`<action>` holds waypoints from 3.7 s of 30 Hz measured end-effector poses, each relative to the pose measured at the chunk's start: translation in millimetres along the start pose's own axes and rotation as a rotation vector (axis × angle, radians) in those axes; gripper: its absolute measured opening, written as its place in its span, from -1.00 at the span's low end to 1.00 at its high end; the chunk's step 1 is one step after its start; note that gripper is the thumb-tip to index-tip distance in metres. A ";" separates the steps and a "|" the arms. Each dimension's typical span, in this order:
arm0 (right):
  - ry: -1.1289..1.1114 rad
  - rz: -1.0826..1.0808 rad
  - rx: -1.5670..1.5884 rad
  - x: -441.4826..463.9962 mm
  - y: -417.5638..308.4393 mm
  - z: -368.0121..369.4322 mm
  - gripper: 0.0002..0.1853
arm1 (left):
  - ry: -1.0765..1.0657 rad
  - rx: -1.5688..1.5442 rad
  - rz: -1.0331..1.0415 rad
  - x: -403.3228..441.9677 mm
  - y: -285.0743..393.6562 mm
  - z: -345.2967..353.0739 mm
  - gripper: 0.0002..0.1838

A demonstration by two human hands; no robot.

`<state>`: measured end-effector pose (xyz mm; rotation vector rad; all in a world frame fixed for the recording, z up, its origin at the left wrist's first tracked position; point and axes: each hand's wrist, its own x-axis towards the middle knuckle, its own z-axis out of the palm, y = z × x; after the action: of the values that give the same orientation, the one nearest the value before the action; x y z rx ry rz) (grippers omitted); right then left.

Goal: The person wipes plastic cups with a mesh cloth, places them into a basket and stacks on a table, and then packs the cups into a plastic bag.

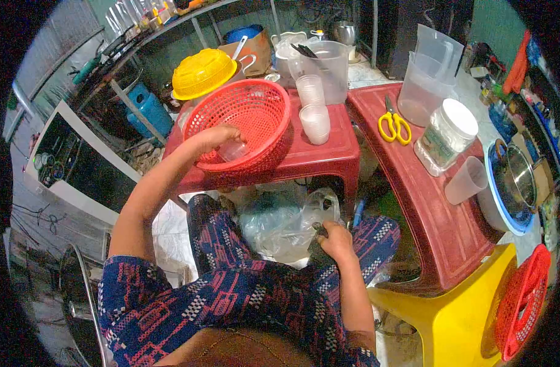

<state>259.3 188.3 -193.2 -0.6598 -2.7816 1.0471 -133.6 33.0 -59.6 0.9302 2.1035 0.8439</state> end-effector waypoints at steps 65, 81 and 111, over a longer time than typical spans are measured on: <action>0.820 -0.644 0.258 0.0 -129.5 -108.9 -0.61 | -0.021 -0.777 0.670 -132.4 140.7 192.0 -0.83; 0.216 -0.170 1.463 31.2 -30.1 -37.5 -0.79 | 0.290 0.335 1.344 -111.0 119.6 204.5 -0.74; 0.495 -0.134 0.827 23.5 -57.5 -43.6 -0.93 | 0.427 0.205 0.844 -83.3 100.9 221.9 -0.37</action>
<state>227.7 186.2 -124.3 -0.5010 -1.7271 1.5703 118.3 83.0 -80.3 1.9599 2.1542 1.3419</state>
